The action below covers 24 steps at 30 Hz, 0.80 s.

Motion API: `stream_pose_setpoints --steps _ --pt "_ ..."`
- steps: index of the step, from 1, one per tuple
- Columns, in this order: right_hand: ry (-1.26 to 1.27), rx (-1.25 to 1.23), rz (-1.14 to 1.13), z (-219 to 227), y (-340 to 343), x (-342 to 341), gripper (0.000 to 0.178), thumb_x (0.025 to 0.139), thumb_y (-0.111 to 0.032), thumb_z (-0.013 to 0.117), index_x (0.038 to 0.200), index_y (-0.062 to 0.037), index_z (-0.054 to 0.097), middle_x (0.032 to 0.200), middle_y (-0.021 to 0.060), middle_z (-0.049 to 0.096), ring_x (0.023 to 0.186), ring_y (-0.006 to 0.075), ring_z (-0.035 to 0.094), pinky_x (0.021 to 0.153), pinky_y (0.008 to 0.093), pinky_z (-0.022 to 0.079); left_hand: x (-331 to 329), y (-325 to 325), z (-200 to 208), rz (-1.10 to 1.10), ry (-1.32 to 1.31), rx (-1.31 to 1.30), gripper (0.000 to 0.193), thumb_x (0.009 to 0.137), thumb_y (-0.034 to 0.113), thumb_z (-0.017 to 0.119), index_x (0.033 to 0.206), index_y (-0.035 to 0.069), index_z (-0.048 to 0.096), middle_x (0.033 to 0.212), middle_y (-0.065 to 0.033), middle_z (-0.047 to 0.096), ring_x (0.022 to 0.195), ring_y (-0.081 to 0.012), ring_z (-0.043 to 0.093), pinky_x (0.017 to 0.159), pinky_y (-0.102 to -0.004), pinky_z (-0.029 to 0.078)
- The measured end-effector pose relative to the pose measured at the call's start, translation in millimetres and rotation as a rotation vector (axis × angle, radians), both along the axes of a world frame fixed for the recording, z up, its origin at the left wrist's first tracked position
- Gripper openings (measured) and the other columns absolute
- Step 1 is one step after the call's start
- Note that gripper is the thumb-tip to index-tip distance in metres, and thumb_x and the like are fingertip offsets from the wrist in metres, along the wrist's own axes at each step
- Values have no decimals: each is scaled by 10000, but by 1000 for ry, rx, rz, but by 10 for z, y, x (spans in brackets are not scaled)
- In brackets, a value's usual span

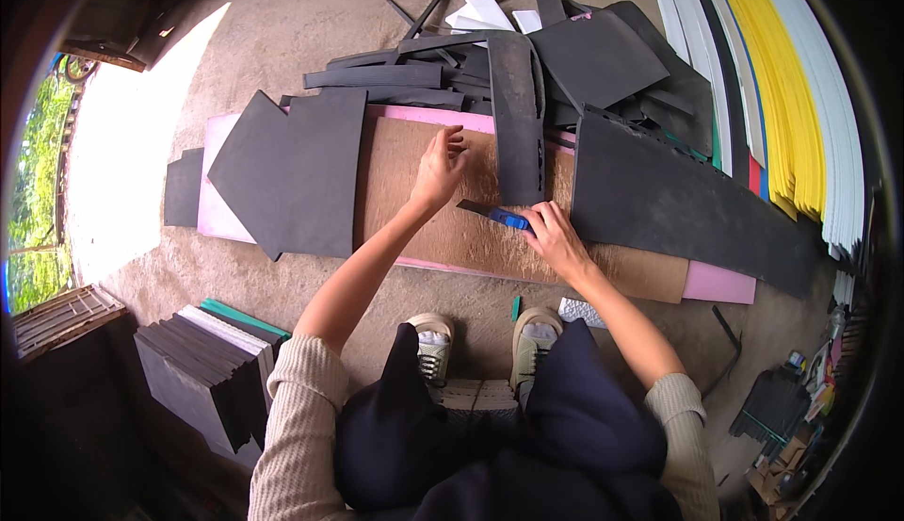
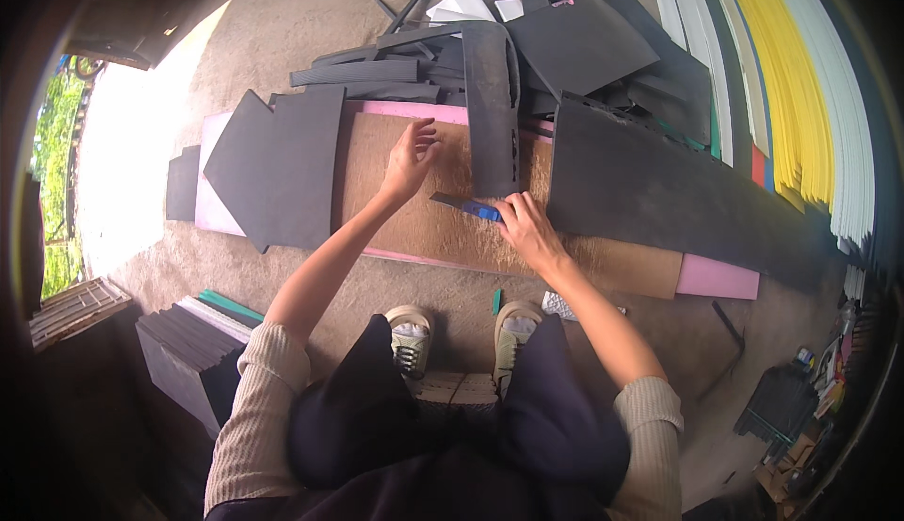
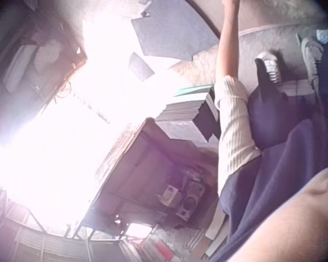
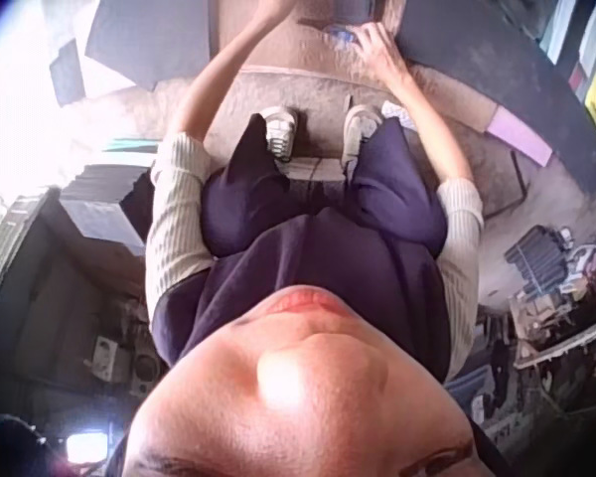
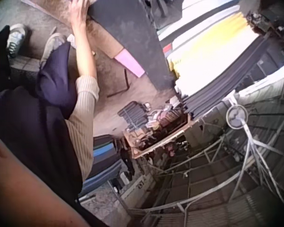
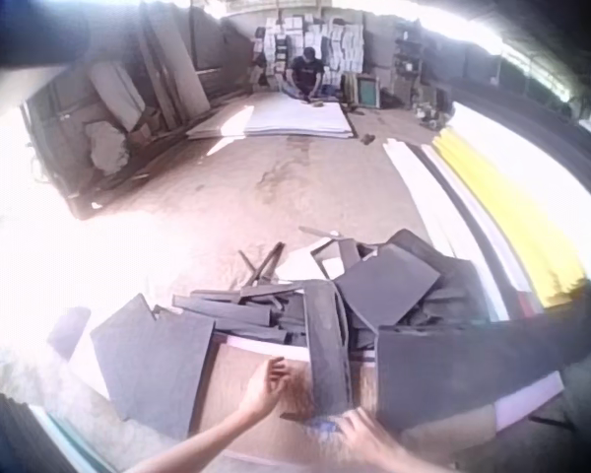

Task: The person sits on the floor and uses a utility knife to cut black foam sheets into smaller rectangular pieces. They repeatedly align, score, and separate the foam, stacking the cut pieces and discarding offcuts.

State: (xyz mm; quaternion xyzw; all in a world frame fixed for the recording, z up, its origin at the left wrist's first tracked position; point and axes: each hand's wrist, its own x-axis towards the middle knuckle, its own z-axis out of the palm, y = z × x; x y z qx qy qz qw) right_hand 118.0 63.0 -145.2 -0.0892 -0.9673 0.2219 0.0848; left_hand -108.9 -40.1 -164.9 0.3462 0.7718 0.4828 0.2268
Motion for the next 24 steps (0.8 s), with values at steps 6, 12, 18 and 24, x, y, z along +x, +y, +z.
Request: stream_pose_setpoints --steps 6,12,18,24 --pt "46 -85 -232 233 197 326 319 699 67 616 1006 16 543 958 122 479 882 285 529 756 373 485 287 939 -48 131 148 -96 756 797 102 623 1374 -5 146 1098 -237 503 892 -282 591 770 -374 492" --pt "135 -99 -664 429 525 1012 259 766 38 571 1019 -4 538 975 128 528 858 287 569 725 360 482 -307 1366 281 161 -319 102 555 766 -75 502 1265 6 273 860 -131 584 589 -189 624 542 -284 521" --pt "277 -213 -997 221 712 1528 240 806 -1 591 1041 -23 548 973 92 554 869 217 589 757 323 476 198 1420 98 89 -273 -473 980 667 307 765 1344 69 98 1235 -283 273 1073 -455 462 904 -463 441" --pt "444 -442 -1187 -23 586 1607 215 826 -47 591 1037 -24 555 946 84 591 877 197 575 791 328 452 681 1326 124 333 -157 -601 1158 607 225 822 1385 238 -36 1264 -295 231 1153 -443 369 982 -489 354"
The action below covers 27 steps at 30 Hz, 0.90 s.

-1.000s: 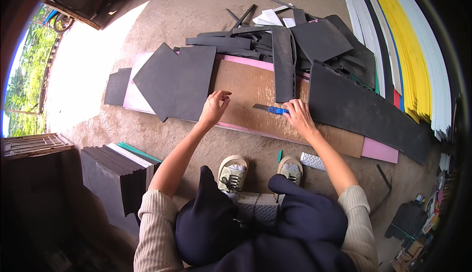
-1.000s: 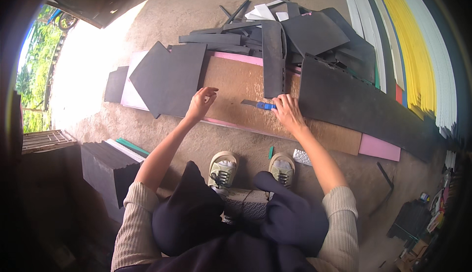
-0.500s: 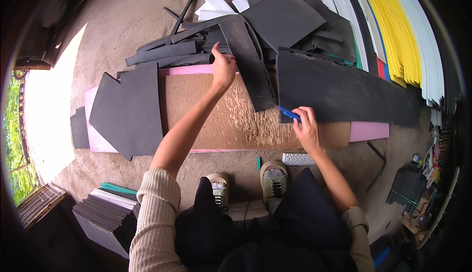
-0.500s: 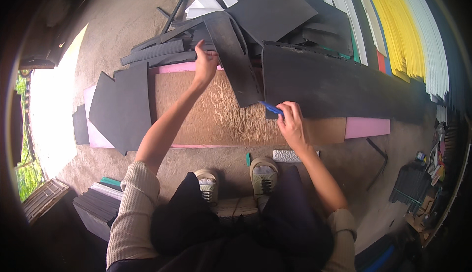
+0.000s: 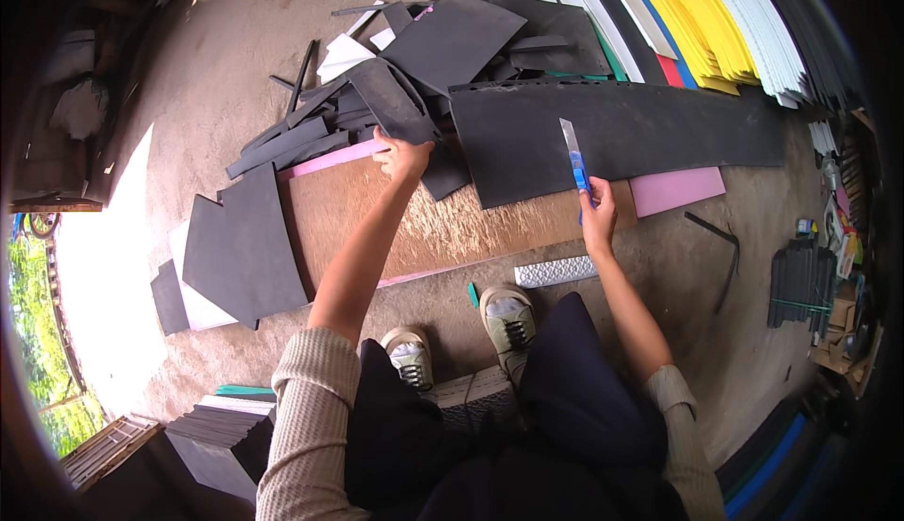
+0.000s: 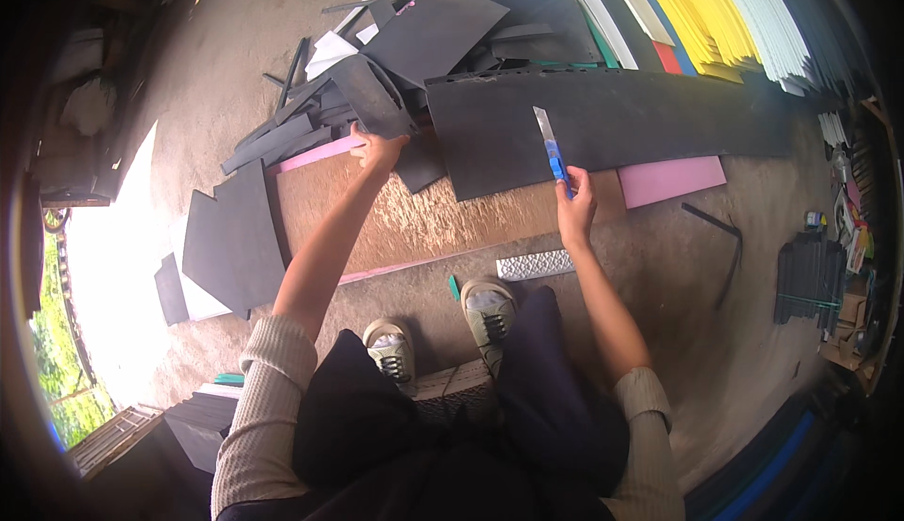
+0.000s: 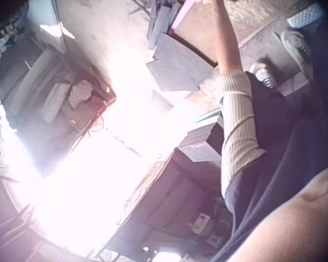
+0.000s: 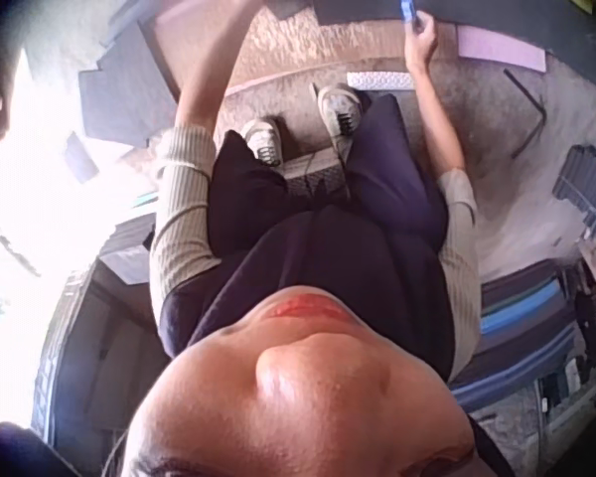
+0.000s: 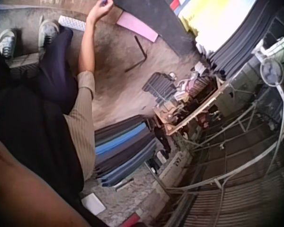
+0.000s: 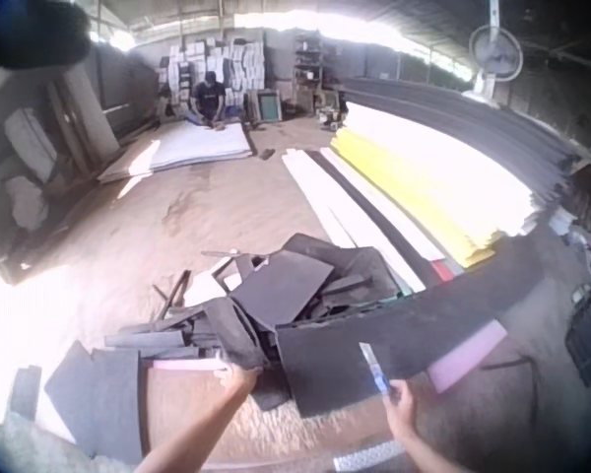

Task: The person sits on the floor and uses a utility knife to cut black foam sheets into smaller rectangular pieces. They repeatedly align, score, and separate the foam, stacking the cut pieces and discarding offcuts.

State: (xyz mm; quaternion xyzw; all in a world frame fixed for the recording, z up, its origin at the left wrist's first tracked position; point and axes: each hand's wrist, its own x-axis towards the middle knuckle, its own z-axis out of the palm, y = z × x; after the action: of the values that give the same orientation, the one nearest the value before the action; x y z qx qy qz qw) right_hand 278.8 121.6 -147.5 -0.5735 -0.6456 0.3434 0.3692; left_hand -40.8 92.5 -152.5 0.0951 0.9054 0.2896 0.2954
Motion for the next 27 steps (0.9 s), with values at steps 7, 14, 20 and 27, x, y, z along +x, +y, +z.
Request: stream_pose_setpoints --steps 7,14,20,27 --pt "70 -5 -73 -125 71 16 215 825 -53 594 1035 -23 566 926 75 607 856 185 573 784 322 448 -87 -74 -15 -3 60 497 907 754 88 632 1393 146 -10 1131 -352 501 1011 -454 555 903 -461 435" --pt "29 -10 -163 -171 258 239 201 831 -56 588 1029 -24 567 910 62 618 843 180 580 760 322 452 -481 567 668 -202 222 812 686 877 250 524 1406 47 139 1076 -296 564 976 -409 572 877 -397 424" --pt "94 -46 -200 -167 249 347 202 830 -58 590 1027 -20 572 919 61 617 854 176 580 771 319 450 -294 673 170 -501 231 379 658 821 442 570 1287 18 380 1143 -265 510 1104 -421 475 957 -440 377" --pt "120 -53 -216 -237 174 368 208 828 -57 589 1031 -16 569 937 62 610 830 170 573 761 305 453 418 394 -174 -268 14 391 606 774 304 680 1212 -44 447 1136 -251 540 1065 -353 536 907 -406 424"
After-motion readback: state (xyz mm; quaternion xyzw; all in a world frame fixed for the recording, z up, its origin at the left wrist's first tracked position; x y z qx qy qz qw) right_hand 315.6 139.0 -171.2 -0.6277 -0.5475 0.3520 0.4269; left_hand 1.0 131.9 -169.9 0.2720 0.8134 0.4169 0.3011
